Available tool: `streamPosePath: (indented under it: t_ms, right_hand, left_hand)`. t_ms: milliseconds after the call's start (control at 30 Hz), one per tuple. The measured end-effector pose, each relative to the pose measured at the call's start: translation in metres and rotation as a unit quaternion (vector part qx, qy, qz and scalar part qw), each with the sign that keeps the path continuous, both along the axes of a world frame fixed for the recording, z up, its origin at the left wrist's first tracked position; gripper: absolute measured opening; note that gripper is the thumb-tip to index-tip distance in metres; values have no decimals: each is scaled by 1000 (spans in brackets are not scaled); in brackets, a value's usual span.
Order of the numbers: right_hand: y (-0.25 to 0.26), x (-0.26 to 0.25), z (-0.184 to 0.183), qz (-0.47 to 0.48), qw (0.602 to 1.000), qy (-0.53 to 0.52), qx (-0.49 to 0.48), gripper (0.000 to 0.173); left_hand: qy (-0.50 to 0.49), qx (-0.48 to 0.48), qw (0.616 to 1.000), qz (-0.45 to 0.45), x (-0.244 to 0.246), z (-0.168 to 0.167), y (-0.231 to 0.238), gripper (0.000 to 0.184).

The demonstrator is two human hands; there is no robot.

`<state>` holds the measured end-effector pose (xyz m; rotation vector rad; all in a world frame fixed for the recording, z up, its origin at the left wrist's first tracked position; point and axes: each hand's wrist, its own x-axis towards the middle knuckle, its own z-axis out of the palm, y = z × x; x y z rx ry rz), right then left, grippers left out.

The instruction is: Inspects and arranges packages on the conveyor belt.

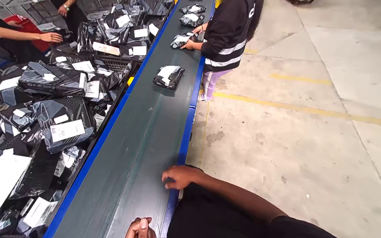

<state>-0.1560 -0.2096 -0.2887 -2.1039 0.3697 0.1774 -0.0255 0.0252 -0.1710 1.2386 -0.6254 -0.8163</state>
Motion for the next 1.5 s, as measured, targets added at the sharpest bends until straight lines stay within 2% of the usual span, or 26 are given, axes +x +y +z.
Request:
streamPosePath:
  t_ms: [67, 167, 267, 333, 400, 433, 500, 567, 633, 700, 733, 800, 833, 900, 933, 1000, 1067, 1133, 1167, 1200, 1267, 1333, 1400, 1500]
  right_hand:
    - [-36, -13, -3, -122, 991, -52, 17, 37]
    - [-128, -14, -3, -311, 946, -92, 23, 54]
    - [-245, 11, -7, -488, 867, -77, 66, 80]
    - [-307, 43, -13, -570, 809, -45, 132, 92]
    - [-345, 82, -26, -626, 754, -6, 199, 104]
    - [-355, 99, -35, -643, 742, 2, 190, 105]
    - [-347, 143, -52, -642, 754, -29, 136, 96]
    - [-312, 161, -52, -576, 804, -54, 136, 87]
    - [-256, 157, -37, -450, 877, -53, 161, 76]
    - [-188, 128, -18, -275, 942, -6, 194, 68]
    - [-155, 112, -8, -177, 960, 10, 214, 66]
    - [-109, 89, 1, -20, 967, 9, 253, 76]
    - [-105, 85, 3, 28, 966, 2, 258, 83]
    - [-117, 87, 8, 83, 951, -9, 298, 81]
    - [-134, 94, 14, 94, 946, -24, 309, 74]
    - [-168, 101, 25, 78, 956, -47, 279, 61]
    - [-197, 112, 34, 34, 968, -84, 235, 53]
    - [-215, 120, 45, 4, 975, -109, 195, 51]
    - [-222, 119, 51, -11, 977, -117, 177, 50]
    - [-226, 111, 55, -37, 978, -129, 163, 49]
    - [-230, 90, 55, -105, 973, -149, 143, 44]
    - [-228, 74, 42, -157, 967, -153, 129, 38]
    - [-218, 56, 24, -193, 962, -139, 134, 34]
    - [-199, 29, 4, -204, 962, -93, 156, 33]
  left_hand:
    - [-10, 21, 1000, -18, 0, -4, -5, 19]
    - [-50, 58, 997, -16, 2, -1, -14, 17]
    - [-72, 70, 995, 25, 6, 8, -39, 15]
    - [-77, 71, 992, 68, 4, 12, -62, 17]
    - [-75, 67, 989, 105, 0, 11, -88, 19]
    - [-73, 65, 988, 119, -5, 7, -102, 19]
    - [-69, 73, 983, 154, -12, -9, -127, 18]
    - [-28, 99, 979, 177, -11, -35, -145, 25]
    - [53, 154, 963, 215, 2, -65, -153, 53]
    - [168, 212, 929, 253, 15, -92, -150, 85]
    - [213, 227, 909, 277, 20, -101, -147, 90]
    - [261, 227, 869, 354, 22, -105, -133, 80]
    - [275, 211, 854, 389, 26, -105, -123, 74]
    - [244, 189, 840, 447, 57, -88, -103, 62]
    - [194, 185, 842, 468, 88, -73, -104, 60]
    - [78, 171, 853, 487, 162, -42, -111, 71]
    - [2, 100, 859, 502, 250, -7, -128, 67]
    - [-7, -4, 869, 494, 311, 32, -140, 54]
    - [7, -37, 877, 478, 327, 50, -151, 54]
    - [34, -37, 894, 445, 334, 65, -168, 62]
    - [44, -9, 934, 354, 340, 75, -203, 72]
    - [6, 19, 966, 259, 321, 50, -226, 62]
    - [-24, 55, 990, 130, 267, 10, -239, 44]
    - [-12, 137, 991, -5, 162, -47, -238, 45]
